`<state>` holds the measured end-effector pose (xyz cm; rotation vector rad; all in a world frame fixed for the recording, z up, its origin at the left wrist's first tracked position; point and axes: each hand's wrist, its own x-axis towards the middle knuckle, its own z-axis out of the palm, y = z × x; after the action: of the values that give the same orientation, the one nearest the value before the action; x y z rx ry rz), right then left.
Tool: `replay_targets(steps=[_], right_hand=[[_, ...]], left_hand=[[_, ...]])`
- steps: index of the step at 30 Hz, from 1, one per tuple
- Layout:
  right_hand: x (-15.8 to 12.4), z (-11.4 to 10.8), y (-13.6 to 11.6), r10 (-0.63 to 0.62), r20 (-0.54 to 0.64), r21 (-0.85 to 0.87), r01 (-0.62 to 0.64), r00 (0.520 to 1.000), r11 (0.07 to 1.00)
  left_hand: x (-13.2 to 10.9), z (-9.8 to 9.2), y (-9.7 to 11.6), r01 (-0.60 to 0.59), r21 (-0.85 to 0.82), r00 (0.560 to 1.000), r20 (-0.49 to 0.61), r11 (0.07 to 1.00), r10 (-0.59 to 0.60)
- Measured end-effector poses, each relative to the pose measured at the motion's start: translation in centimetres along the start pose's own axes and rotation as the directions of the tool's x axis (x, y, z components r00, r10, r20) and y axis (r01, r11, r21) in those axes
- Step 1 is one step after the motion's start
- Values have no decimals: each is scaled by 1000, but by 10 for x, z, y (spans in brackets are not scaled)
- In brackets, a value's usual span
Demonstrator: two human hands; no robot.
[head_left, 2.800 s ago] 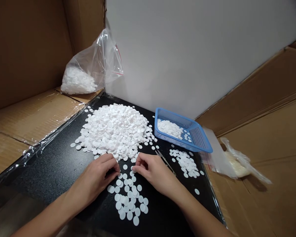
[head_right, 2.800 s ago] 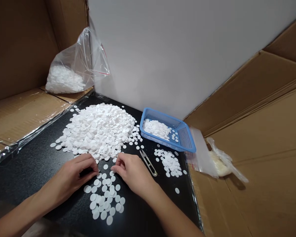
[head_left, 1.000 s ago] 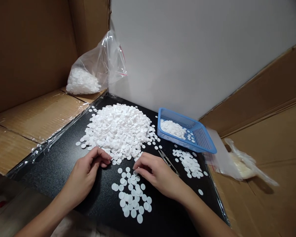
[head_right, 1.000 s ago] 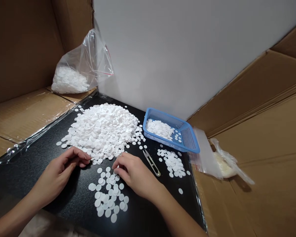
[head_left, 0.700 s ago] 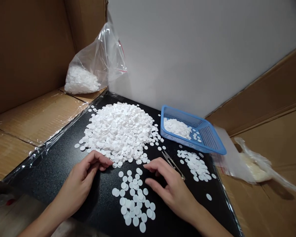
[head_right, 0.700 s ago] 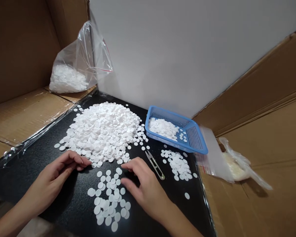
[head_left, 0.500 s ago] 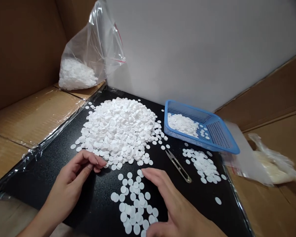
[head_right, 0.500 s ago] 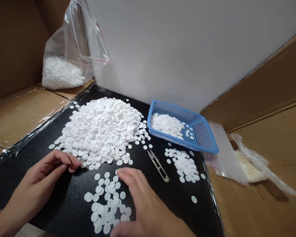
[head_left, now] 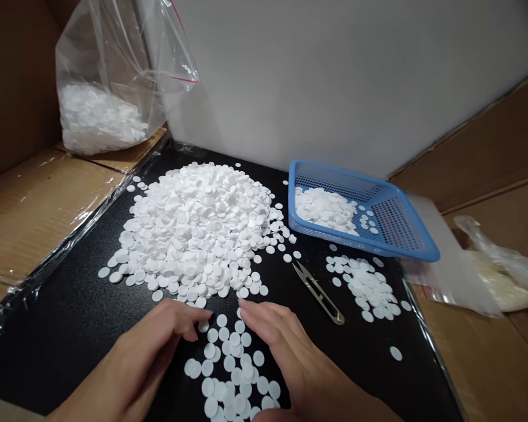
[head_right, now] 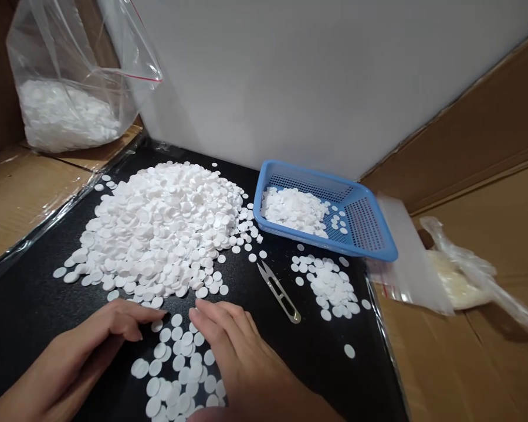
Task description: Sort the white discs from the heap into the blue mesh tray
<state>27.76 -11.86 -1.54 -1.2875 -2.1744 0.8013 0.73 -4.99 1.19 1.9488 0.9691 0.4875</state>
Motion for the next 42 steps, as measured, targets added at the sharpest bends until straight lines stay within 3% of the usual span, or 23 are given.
replay_targets(steps=[8,11,14,16,18,22,26,28,31,36,42], right_hand=[[11,-10,-10,69,120,104,-81,990,991],[13,-8,-10,7,14,178,-9,1000,984],[19,-6,-6,-39,-194,129,65,980,989],[28,-5,-3,-31,-282,60,50,959,997],[40,-3,0,-25,-316,1,27,949,1000],[63,3,2,-27,-331,-81,0,943,997],[65,8,-1,-94,-314,-100,66,945,993],[59,7,-2,-51,-297,-26,45,954,999],[53,-2,-3,128,-289,96,-105,949,990],[51,-18,-4,261,-227,58,-255,938,965],[49,-23,-10,301,-149,82,-291,942,953]], left_hand=[[7,3,9,-108,50,981,167,993,99],[5,3,7,-121,3,975,188,993,118],[7,4,5,-147,33,988,62,989,145],[10,7,4,-141,104,988,-55,985,147],[14,12,4,-110,187,984,-118,976,134],[19,25,3,-72,346,982,-139,936,127],[23,37,-2,-83,464,965,-184,882,188],[24,39,-2,-84,496,964,-179,865,196],[27,39,0,-57,560,976,-143,826,164],[33,38,6,-36,666,976,-137,745,170],[31,35,3,-161,537,964,-94,828,249]])
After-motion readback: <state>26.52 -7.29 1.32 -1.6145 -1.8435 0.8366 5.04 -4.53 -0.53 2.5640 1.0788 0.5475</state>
